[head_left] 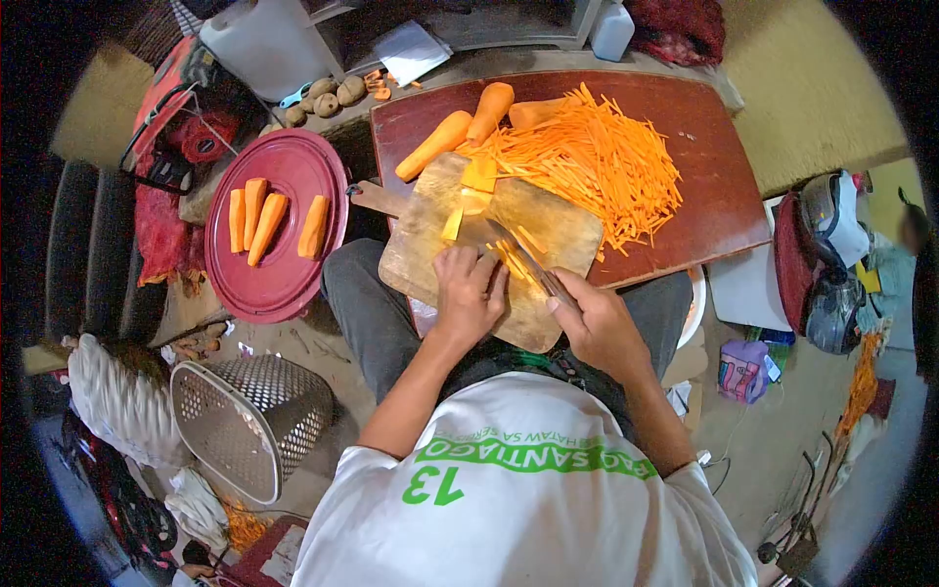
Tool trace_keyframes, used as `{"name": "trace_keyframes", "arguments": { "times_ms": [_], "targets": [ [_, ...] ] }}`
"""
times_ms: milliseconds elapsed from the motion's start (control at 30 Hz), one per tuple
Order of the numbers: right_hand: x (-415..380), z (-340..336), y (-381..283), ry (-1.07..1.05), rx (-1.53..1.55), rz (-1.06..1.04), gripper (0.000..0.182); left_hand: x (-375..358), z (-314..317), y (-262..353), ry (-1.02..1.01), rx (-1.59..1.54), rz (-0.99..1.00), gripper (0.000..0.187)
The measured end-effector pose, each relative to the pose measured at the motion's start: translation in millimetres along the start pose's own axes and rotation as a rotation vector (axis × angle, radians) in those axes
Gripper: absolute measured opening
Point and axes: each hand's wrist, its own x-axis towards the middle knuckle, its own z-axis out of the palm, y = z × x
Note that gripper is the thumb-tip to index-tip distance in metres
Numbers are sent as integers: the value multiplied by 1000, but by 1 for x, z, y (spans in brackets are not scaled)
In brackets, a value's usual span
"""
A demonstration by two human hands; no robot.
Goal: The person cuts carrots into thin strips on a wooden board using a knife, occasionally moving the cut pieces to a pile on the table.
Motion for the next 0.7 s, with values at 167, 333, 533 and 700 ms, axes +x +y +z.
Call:
{"name": "trace_keyframes", "arguments": {
  "times_ms": [167,333,533,700],
  "targets": [
    [-9,0,-3,-44,-7,44,37,1,-2,0,4,-27,12,19],
    [-20,11,6,-76,23,17,41,0,-10,-7,14,-142,-81,17],
    [-10,2,8,-102,-100,-8,40,0,-17,-10,-50,-99,-54,16],
    [18,-25,26,-77,-215,-65,37,2,-14,-5,-70,12,48,20]
  ]
}}
